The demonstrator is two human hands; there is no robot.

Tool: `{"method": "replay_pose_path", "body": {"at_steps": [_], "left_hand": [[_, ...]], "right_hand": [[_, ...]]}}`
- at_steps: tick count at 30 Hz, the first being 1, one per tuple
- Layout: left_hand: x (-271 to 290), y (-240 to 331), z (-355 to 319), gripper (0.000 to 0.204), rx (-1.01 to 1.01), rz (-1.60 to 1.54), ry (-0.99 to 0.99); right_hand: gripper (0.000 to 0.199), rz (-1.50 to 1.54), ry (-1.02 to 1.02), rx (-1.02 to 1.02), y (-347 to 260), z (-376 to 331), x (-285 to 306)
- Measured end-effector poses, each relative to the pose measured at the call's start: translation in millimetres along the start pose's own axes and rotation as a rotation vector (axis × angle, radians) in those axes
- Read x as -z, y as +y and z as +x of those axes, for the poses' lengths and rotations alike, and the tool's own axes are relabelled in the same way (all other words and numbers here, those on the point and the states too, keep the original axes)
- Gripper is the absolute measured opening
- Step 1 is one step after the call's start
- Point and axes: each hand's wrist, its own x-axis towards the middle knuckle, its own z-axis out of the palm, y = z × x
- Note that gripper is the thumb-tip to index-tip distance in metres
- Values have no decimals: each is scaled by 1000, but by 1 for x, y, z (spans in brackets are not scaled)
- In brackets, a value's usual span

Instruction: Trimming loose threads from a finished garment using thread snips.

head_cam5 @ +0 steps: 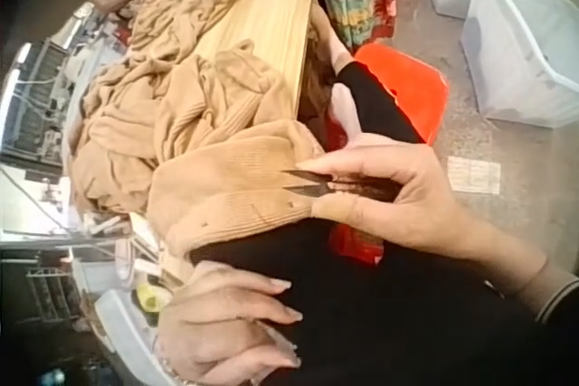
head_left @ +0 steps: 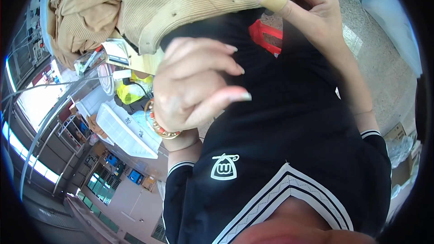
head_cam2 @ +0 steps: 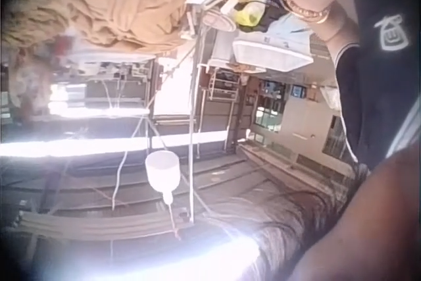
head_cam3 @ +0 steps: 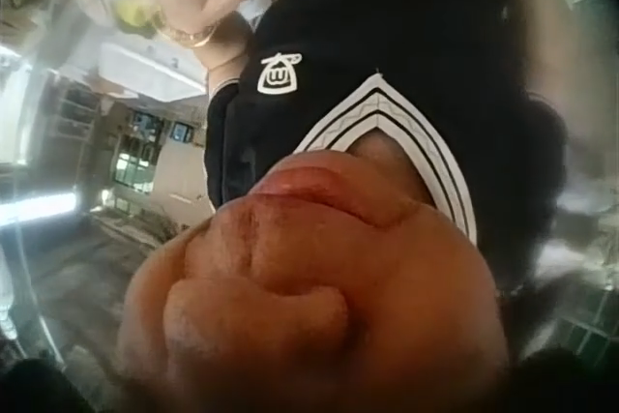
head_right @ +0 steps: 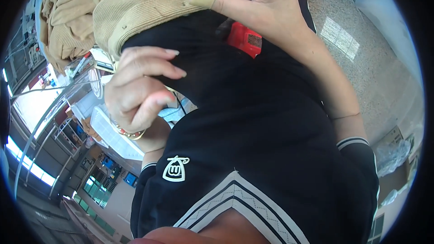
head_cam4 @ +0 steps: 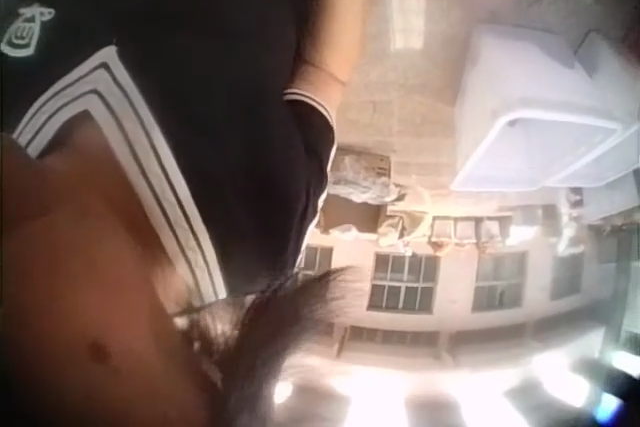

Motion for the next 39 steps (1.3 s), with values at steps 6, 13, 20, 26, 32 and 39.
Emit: {"method": "replay_pose_path", "body": {"at_steps": [6,13,20,26,32,39], "left_hand": [[-10,-10,-22,30,-6,481,409],[-24,-26,-37,18,49,439,498],[-30,-35,-36,20,0,368,584],[-30,-38,-36,21,-14,353,612],[-29,-37,-35,20,-19,366,596],[-35,-47,-24,33,151,442,827]], "right_hand": [[36,-173,-182,281,-4,15,-15],[33,-261,-184,332,-7,21,-34],[28,-338,-214,343,-13,25,-37],[27,-293,-254,253,-19,27,-38],[27,-341,-247,248,-20,28,-37],[22,-300,-207,187,-16,26,-36]]}}
